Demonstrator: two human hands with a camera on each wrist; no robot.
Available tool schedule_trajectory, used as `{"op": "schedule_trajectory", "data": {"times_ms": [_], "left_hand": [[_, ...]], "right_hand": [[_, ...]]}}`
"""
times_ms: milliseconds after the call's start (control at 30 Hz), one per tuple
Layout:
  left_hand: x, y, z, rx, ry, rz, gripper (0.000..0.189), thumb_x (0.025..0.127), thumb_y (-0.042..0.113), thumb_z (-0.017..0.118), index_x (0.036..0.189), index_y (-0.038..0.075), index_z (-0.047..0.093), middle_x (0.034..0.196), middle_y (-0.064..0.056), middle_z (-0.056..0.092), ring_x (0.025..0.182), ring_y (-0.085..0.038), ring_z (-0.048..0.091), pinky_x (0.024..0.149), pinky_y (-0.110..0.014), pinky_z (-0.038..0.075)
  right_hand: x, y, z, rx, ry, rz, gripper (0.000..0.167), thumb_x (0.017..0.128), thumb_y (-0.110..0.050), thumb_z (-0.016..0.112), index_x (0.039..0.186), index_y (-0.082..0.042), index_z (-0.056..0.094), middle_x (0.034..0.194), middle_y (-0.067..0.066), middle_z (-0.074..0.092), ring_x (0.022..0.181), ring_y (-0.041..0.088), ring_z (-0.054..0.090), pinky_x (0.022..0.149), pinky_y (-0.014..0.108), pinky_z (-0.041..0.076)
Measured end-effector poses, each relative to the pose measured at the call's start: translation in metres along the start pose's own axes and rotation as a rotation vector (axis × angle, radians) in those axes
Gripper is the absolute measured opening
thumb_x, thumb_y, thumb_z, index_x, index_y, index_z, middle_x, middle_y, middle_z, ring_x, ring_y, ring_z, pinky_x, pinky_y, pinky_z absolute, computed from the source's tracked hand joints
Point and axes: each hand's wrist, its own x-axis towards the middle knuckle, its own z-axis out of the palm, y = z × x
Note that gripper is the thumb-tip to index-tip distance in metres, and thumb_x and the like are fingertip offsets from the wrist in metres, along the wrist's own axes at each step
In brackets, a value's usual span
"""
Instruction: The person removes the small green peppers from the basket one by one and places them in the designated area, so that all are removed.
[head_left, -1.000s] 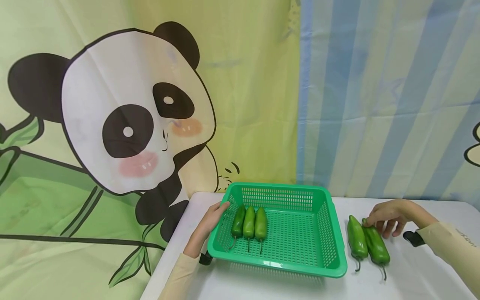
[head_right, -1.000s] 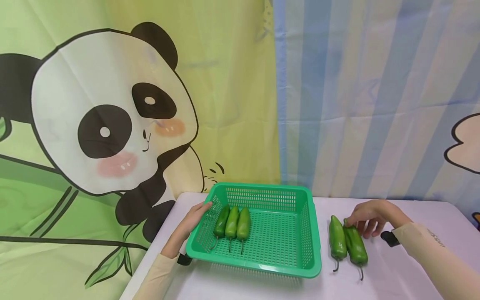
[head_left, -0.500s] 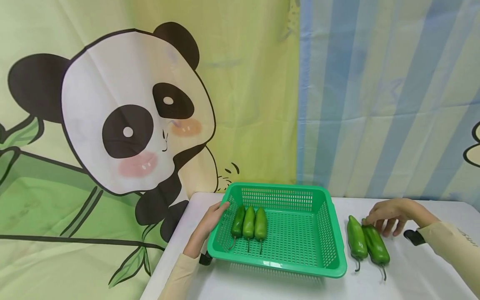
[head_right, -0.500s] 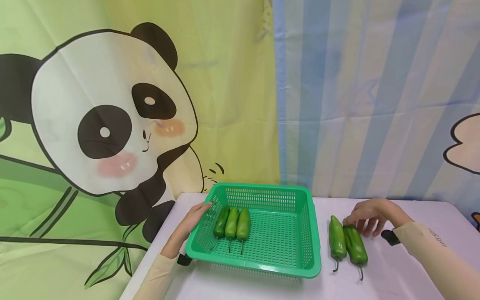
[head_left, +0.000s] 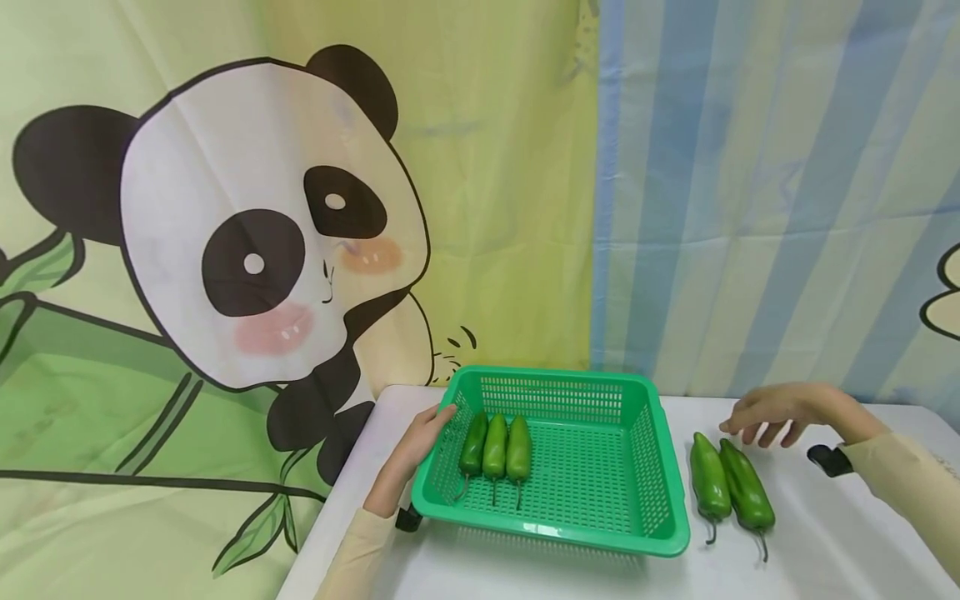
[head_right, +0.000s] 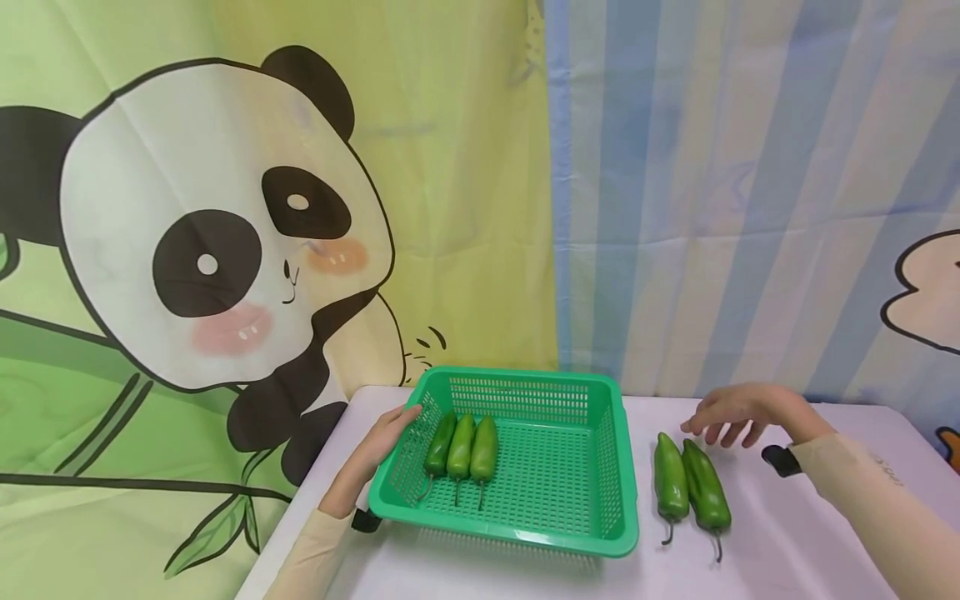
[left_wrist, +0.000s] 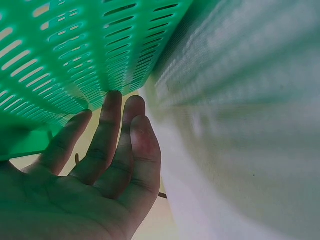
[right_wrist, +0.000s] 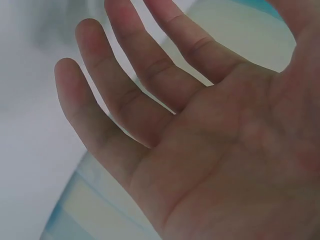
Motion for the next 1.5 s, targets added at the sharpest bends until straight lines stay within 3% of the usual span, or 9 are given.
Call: {"op": "schedule_trajectory", "data": {"times_ms": [200, 600, 833, 1233, 1500], "left_hand": [[0.000, 0.000, -0.001, 0.001, -0.002, 0.000, 0.053, 0.109, 0.037, 0.043, 0.148, 0.001, 0.048, 0.117, -0.026, 0.067, 0.097, -0.031, 0.070, 0.076, -0.032, 0.057], [-0.001, 0.000, 0.000, 0.012, 0.014, -0.003, 0.050, 0.109, 0.036, 0.043, 0.145, 0.001, 0.051, 0.113, -0.024, 0.068, 0.093, -0.029, 0.070, 0.073, -0.031, 0.057], [0.019, -0.033, 0.004, 0.039, 0.089, 0.016, 0.056, 0.106, 0.049, 0.045, 0.142, 0.008, 0.056, 0.108, -0.015, 0.071, 0.085, -0.019, 0.070, 0.071, -0.031, 0.057], [0.020, -0.033, 0.004, 0.054, 0.083, 0.019, 0.054, 0.107, 0.046, 0.044, 0.144, 0.009, 0.055, 0.108, -0.016, 0.071, 0.085, -0.019, 0.070, 0.072, -0.032, 0.058], [0.021, -0.032, 0.003, 0.051, 0.074, 0.029, 0.054, 0.107, 0.046, 0.044, 0.143, 0.008, 0.056, 0.108, -0.017, 0.071, 0.086, -0.021, 0.071, 0.072, -0.032, 0.058]], "right_hand": [[-0.009, -0.009, -0.013, 0.048, -0.015, -0.075, 0.058, 0.098, -0.042, 0.062, 0.139, -0.001, 0.055, 0.128, 0.015, 0.063, 0.120, 0.042, 0.061, 0.091, 0.055, 0.054], [-0.018, -0.033, -0.013, 0.123, -0.035, -0.167, 0.052, 0.101, -0.036, 0.059, 0.141, -0.005, 0.052, 0.135, 0.012, 0.059, 0.123, 0.036, 0.060, 0.091, 0.052, 0.056], [-0.018, -0.055, -0.009, 0.098, -0.011, -0.239, 0.051, 0.102, -0.038, 0.057, 0.143, -0.008, 0.052, 0.138, 0.011, 0.057, 0.123, 0.030, 0.060, 0.095, 0.048, 0.055], [-0.020, -0.091, -0.001, 0.068, -0.015, -0.272, 0.054, 0.103, -0.040, 0.056, 0.145, -0.008, 0.049, 0.142, 0.013, 0.054, 0.125, 0.030, 0.058, 0.097, 0.047, 0.055], [-0.015, -0.116, 0.010, 0.127, -0.047, -0.329, 0.060, 0.103, -0.038, 0.056, 0.149, -0.002, 0.042, 0.145, 0.018, 0.053, 0.128, 0.032, 0.057, 0.099, 0.044, 0.054]]}}
